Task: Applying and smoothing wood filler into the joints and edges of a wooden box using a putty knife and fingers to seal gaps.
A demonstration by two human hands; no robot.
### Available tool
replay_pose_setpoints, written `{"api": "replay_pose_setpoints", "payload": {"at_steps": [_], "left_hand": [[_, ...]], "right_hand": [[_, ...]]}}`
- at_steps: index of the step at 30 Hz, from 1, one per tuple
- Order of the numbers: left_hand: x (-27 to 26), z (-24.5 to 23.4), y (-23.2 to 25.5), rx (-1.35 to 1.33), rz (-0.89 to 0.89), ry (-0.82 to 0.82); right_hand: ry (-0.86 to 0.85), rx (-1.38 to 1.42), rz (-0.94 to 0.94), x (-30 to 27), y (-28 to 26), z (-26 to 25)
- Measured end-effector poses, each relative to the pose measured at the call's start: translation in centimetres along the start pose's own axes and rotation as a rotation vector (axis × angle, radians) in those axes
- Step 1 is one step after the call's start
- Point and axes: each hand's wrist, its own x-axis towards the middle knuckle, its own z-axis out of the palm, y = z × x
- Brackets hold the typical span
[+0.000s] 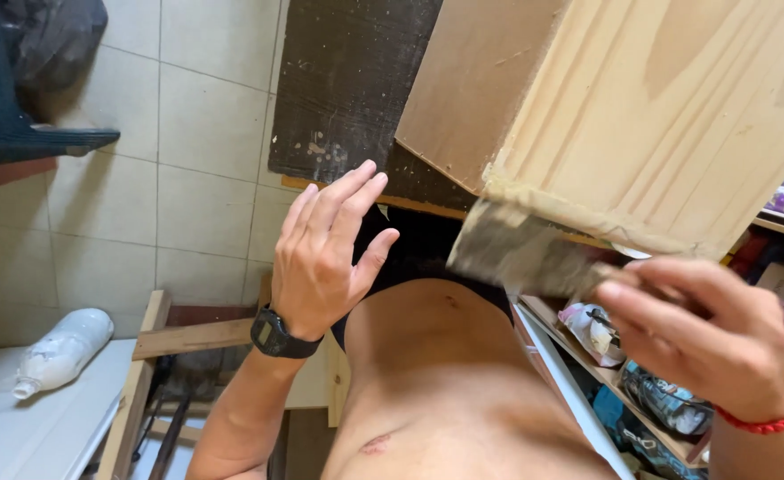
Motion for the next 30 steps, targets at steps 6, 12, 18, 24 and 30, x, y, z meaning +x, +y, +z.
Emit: {"api": "replay_pose_setpoints", "payload": {"at_steps": [6,12,18,24,30], "left_hand": [[1.1,-0.3,0.9,0.022,0.057,-0.016],[0.6,1.2,2.6,0.162,0.207,0.111],[1.5,2.8,4.8,0.499,0.233,0.071],[2.0,-0.4,6.1,0.625,-0.056,0.177],[2.9,3.8,11.4,0.415,0.078,0.112]], "right_hand": [[0.125,0.01,0.125,-2.3,0.4,1.0],[0.222,0.13,0.014,-1.7,0.7,2.4],[0.448,0.163,0.138,-6.1,2.8,3.4],[0.567,0.249,0.218,-9.8,5.5,2.6],[0.625,0.283,0.204,-13.2,8.4,2.4]]}}
